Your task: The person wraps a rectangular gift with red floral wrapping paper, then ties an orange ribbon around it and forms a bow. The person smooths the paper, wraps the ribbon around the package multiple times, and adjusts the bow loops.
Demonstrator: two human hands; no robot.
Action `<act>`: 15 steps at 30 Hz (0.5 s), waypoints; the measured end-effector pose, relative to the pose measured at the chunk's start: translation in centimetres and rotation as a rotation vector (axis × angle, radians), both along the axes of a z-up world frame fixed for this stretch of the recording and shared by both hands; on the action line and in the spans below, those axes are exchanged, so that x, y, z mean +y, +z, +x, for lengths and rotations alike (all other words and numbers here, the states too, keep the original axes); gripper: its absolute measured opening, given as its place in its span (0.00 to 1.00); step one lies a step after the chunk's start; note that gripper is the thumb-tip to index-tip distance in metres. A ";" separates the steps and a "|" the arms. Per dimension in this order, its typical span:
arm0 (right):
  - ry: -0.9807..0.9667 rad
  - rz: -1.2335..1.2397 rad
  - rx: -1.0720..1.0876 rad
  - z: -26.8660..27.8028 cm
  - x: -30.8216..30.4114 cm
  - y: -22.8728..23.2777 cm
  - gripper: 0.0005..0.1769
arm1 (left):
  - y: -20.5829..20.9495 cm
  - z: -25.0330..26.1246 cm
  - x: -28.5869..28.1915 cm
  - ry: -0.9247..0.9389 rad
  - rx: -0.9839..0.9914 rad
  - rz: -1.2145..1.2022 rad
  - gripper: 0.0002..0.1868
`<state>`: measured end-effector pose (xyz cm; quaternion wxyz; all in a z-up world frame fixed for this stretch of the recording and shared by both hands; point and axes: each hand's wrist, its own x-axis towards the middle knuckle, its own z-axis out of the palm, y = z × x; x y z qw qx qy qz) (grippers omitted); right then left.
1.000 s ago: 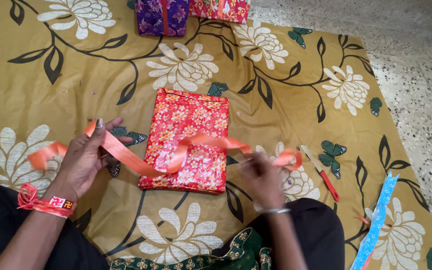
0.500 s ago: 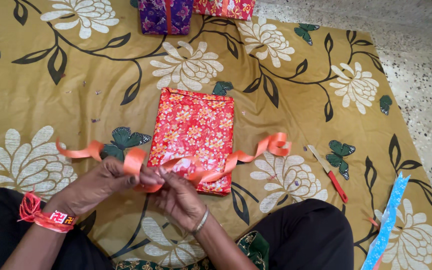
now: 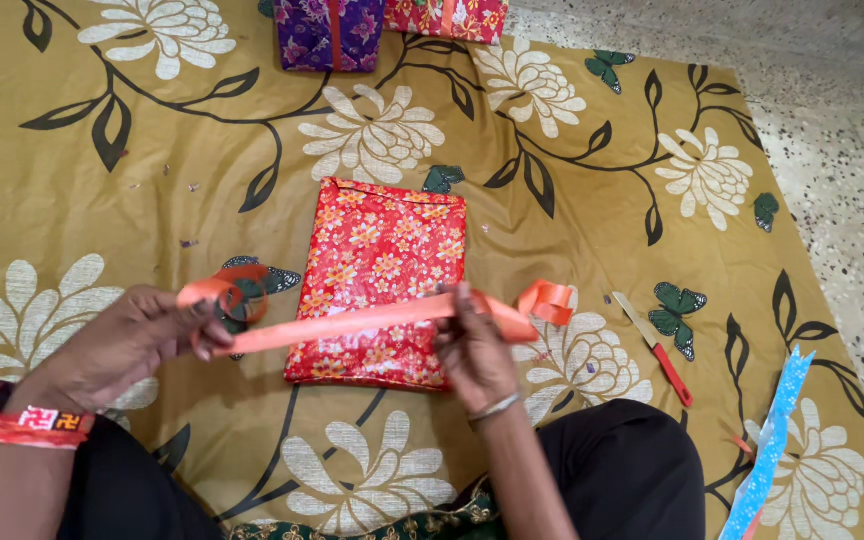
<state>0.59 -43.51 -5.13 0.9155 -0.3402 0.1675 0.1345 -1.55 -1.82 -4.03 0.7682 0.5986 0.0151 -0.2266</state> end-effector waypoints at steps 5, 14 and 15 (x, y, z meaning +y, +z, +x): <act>-0.177 -0.056 0.072 0.4 -3.9 0.9 0.15 | 0.7 1.1 0.6 0.405 -0.056 -0.083 0.24; -0.169 -0.248 0.076 -0.3 0.1 -1.5 0.13 | 2.6 -1.0 -7.8 0.536 0.470 -0.068 0.44; -0.163 -0.244 0.066 -0.3 0.1 -1.3 0.13 | 2.2 -1.6 -9.2 0.484 0.493 -0.057 0.41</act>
